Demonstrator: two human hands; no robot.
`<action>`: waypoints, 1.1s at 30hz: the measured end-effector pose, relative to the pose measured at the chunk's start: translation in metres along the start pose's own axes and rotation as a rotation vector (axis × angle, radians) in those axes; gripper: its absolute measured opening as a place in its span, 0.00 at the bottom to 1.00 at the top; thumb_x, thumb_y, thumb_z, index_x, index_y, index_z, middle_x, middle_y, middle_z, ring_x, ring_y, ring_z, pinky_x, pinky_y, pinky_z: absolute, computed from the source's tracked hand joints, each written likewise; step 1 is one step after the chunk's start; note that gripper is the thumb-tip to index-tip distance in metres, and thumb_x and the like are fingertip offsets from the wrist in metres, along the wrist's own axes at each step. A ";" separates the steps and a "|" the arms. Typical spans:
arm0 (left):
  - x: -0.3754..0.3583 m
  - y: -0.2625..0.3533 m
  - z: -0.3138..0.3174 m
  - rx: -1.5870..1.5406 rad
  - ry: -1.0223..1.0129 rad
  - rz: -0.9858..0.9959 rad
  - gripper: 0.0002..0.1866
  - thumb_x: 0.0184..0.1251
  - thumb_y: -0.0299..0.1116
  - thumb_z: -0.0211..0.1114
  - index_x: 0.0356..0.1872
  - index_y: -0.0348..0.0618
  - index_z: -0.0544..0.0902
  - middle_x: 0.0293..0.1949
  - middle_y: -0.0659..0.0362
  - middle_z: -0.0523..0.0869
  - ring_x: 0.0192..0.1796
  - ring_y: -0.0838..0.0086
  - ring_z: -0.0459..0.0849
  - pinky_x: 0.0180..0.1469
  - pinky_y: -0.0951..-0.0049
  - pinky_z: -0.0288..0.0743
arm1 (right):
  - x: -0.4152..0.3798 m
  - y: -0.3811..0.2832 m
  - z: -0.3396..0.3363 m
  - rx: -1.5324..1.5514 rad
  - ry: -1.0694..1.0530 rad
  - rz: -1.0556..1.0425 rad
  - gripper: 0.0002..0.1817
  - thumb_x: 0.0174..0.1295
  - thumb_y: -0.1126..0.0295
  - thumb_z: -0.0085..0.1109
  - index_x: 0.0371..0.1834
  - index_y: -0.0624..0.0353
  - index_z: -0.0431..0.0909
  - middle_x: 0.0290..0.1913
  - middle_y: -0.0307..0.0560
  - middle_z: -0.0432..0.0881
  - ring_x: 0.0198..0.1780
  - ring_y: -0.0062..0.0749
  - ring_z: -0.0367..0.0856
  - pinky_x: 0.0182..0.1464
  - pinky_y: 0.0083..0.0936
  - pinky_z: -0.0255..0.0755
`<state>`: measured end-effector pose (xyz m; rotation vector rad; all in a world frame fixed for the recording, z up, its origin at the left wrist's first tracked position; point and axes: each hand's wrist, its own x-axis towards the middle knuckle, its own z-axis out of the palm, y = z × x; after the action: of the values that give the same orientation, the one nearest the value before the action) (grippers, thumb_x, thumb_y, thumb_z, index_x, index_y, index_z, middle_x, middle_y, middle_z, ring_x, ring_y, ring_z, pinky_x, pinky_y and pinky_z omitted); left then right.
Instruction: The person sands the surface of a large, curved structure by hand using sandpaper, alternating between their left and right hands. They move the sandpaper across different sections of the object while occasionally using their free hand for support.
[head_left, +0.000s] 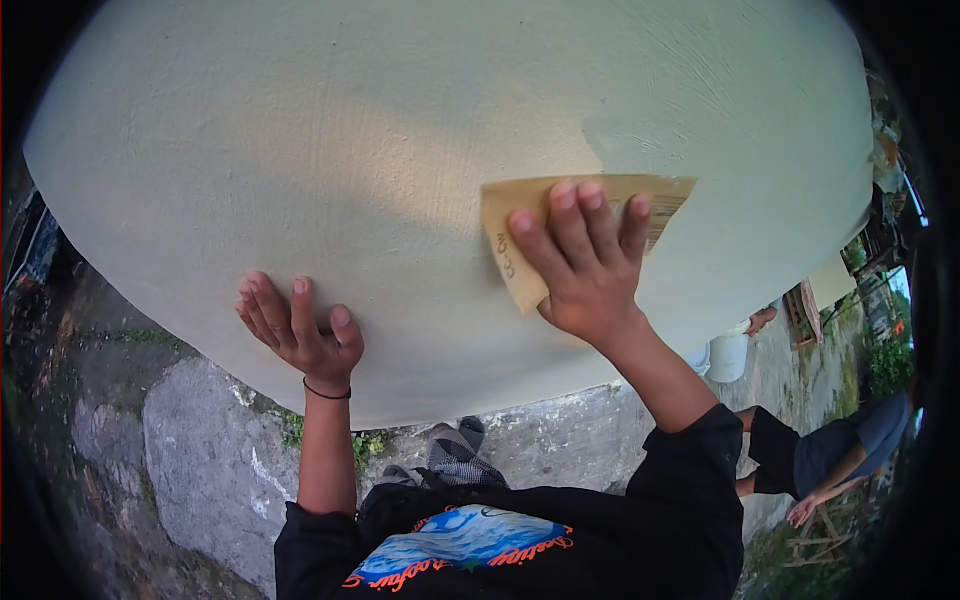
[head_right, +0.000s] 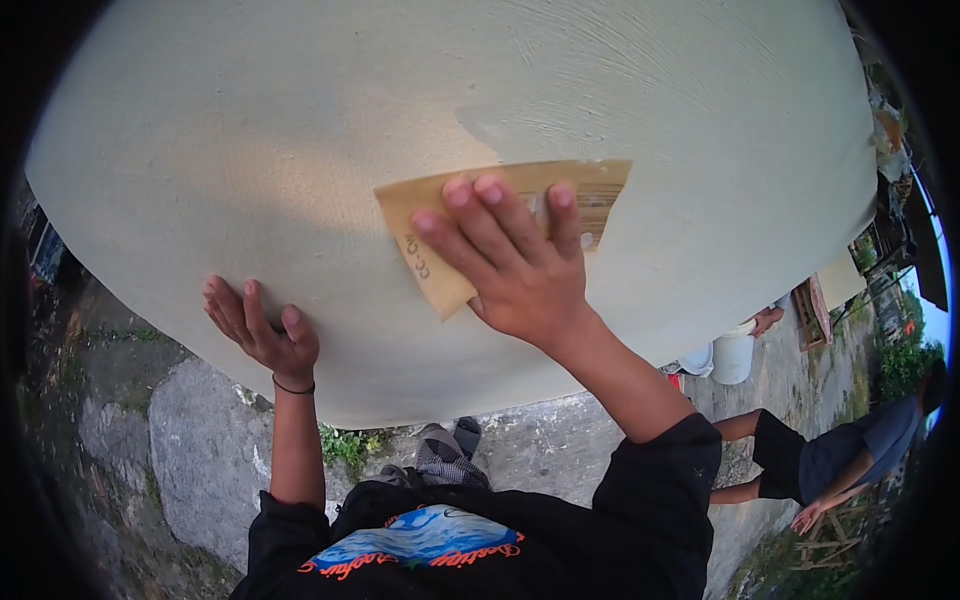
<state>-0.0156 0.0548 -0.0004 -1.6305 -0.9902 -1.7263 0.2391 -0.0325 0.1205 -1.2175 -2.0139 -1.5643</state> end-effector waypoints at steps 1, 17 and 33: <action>0.000 0.001 -0.003 -0.002 -0.016 0.009 0.23 0.73 0.44 0.45 0.64 0.45 0.68 0.69 0.43 0.63 0.74 0.52 0.56 0.73 0.50 0.45 | -0.023 -0.015 0.004 0.037 -0.023 -0.077 0.32 0.59 0.68 0.44 0.71 0.32 0.62 0.75 0.32 0.56 0.76 0.25 0.50 0.77 0.45 0.28; -0.002 -0.001 -0.004 0.035 -0.011 0.013 0.23 0.72 0.44 0.46 0.62 0.47 0.70 0.69 0.43 0.63 0.73 0.52 0.57 0.73 0.51 0.46 | 0.052 0.017 -0.012 0.095 0.168 0.134 0.31 0.62 0.66 0.46 0.72 0.36 0.61 0.76 0.43 0.54 0.77 0.36 0.47 0.76 0.44 0.28; -0.007 -0.001 0.000 -0.021 0.018 -0.052 0.20 0.70 0.48 0.51 0.59 0.54 0.73 0.67 0.45 0.67 0.72 0.53 0.60 0.73 0.51 0.46 | 0.101 0.056 -0.030 0.048 0.336 0.272 0.25 0.70 0.58 0.44 0.69 0.47 0.65 0.74 0.54 0.55 0.76 0.45 0.48 0.74 0.43 0.36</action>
<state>-0.0160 0.0549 -0.0075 -1.6121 -1.0173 -1.7880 0.2154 -0.0144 0.2364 -1.0742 -1.5936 -1.4648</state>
